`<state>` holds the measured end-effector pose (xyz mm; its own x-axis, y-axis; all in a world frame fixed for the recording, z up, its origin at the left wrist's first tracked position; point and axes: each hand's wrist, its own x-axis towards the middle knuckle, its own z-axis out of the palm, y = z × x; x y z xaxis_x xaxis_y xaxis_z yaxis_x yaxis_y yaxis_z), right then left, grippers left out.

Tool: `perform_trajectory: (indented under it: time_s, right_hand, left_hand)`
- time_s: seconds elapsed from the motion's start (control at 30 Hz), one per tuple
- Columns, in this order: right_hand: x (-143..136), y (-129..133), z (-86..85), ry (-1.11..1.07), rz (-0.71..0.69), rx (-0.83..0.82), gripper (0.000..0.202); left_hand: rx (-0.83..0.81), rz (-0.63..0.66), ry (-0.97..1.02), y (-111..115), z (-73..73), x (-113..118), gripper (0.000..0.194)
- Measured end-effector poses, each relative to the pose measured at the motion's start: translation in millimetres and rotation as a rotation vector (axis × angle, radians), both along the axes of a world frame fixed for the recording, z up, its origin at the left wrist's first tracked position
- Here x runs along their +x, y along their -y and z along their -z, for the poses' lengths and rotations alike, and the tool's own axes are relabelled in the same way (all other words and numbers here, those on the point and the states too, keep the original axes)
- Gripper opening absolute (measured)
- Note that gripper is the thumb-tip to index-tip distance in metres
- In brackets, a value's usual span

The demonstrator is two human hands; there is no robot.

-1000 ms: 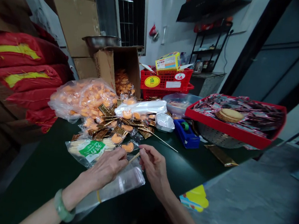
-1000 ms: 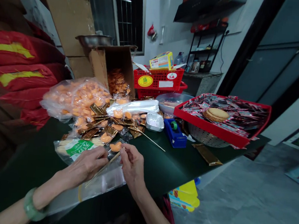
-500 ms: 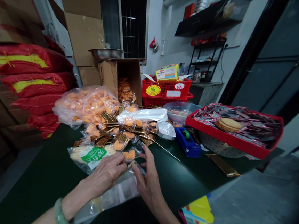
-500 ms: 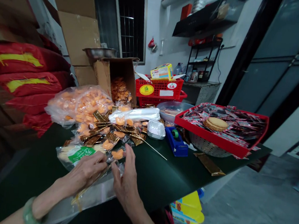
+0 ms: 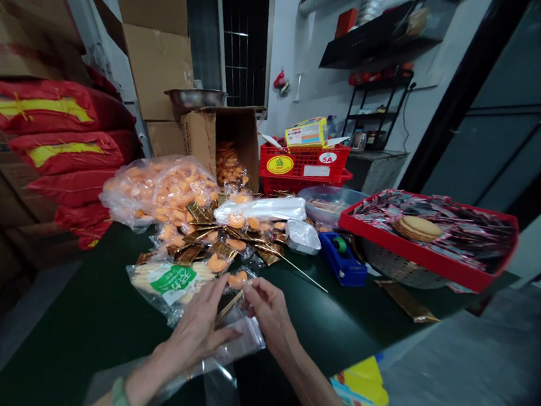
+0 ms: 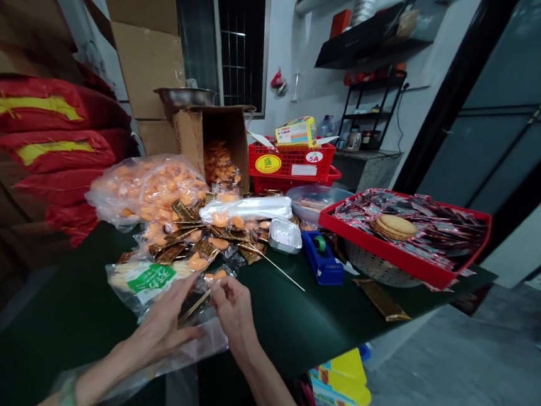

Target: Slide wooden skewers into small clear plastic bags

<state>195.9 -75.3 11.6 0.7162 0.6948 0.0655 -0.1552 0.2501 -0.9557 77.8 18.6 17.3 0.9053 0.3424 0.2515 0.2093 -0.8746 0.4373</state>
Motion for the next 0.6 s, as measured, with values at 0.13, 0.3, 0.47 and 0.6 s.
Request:
perform_trajectory:
  time_s: [0.13, 0.3, 0.47, 0.6]
  right_hand:
    - [32.5, -2.9, 6.6, -0.019, 0.220, 0.045, 0.029]
    - [103.8, 21.0, -9.3, 0.009, 0.463, 0.147, 0.032]
    - [131.0, 51.3, -50.8, 0.143, 0.370, 0.187, 0.032]
    - [111.0, 52.8, -73.9, 0.234, 0.219, 0.167, 0.030]
  left_hand:
    - [-0.083, -0.096, -0.171, 2.3, 35.7, -10.9, 0.078]
    - [-0.073, -0.108, -0.085, -1.8, 50.9, -24.5, 0.057]
    - [-0.039, -0.099, 0.047, -20.4, 55.5, -23.2, 0.052]
    - [-0.177, -0.099, 0.201, -11.7, 1.9, 8.9, 0.047]
